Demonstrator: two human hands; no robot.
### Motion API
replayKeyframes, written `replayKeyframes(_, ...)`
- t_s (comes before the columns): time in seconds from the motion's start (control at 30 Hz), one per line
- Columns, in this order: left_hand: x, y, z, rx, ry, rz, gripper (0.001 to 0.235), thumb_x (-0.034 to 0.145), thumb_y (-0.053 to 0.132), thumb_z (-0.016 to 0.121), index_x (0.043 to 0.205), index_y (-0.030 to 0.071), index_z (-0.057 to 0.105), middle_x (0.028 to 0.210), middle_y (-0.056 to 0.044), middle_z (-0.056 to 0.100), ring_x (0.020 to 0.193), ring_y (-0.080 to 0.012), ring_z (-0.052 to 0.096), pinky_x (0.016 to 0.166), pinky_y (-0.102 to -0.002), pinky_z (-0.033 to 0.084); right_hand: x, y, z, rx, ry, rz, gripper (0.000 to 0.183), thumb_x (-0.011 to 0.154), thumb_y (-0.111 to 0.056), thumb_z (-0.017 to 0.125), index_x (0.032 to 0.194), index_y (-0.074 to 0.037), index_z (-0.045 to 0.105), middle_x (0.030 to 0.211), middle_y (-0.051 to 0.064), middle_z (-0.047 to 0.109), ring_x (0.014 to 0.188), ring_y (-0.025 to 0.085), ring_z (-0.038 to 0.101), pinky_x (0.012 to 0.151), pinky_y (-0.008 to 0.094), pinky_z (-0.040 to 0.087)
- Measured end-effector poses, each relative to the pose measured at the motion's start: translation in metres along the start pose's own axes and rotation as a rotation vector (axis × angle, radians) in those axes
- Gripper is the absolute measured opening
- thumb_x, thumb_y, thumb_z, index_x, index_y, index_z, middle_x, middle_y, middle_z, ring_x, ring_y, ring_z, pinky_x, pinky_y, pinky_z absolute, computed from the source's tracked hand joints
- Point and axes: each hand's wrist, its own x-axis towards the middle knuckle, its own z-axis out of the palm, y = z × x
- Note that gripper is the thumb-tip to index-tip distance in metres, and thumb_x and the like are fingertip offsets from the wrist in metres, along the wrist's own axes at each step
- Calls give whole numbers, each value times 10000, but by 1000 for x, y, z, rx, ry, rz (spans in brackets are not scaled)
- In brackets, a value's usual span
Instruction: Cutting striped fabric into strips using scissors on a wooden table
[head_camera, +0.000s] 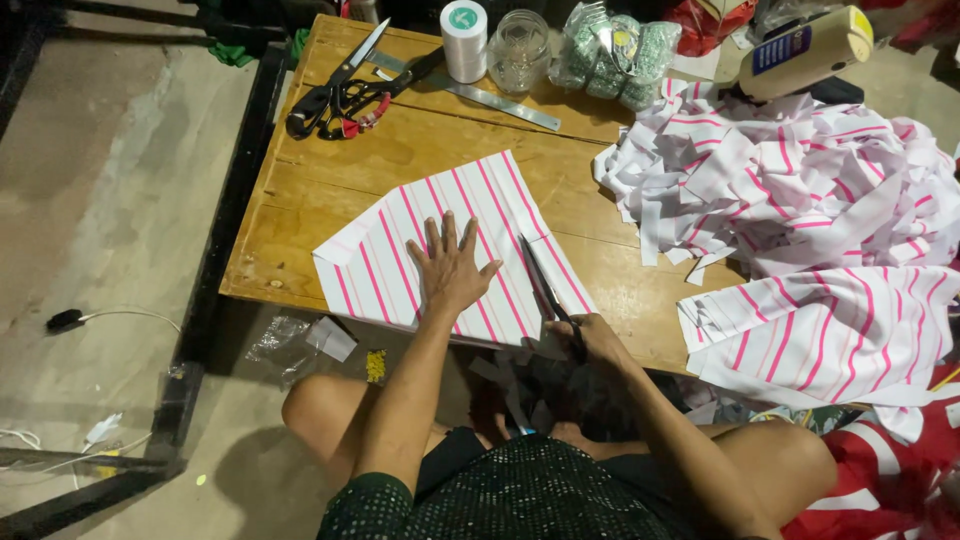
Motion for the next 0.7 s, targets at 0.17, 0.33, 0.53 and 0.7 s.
replayKeyframes(0.17,-2,0,-3,13,-20,-1,860,927,659,497,1625,208,273,1682,-220,210,1557,-466,97,1135,-775,52,11,-6,5,100,-10,29,453,746,-320,910,692,31,630,513,140,541,436,227,600,392,298,475)
replayKeyframes(0.33,-1,0,-5,17,-52,-13,860,934,661,475,1635,218,245,1694,-208,180,1564,-453,70,1139,-765,36,14,-16,12,140,-18,39,395,776,-256,887,687,36,634,496,146,535,392,233,587,342,331,473)
replayKeyframes(0.53,-2,2,-10,1,-73,-22,870,928,663,487,1635,219,241,1698,-205,166,1566,-448,62,1147,-763,40,28,9,9,194,2,-10,315,836,-181,798,709,46,621,478,159,500,369,261,578,313,345,470)
replayKeyframes(0.7,-1,2,-9,11,-82,-25,868,932,661,479,1638,223,229,1701,-203,156,1568,-445,53,1146,-762,28,6,-31,14,189,23,35,356,797,-209,842,701,50,616,508,166,506,359,254,554,321,370,470)
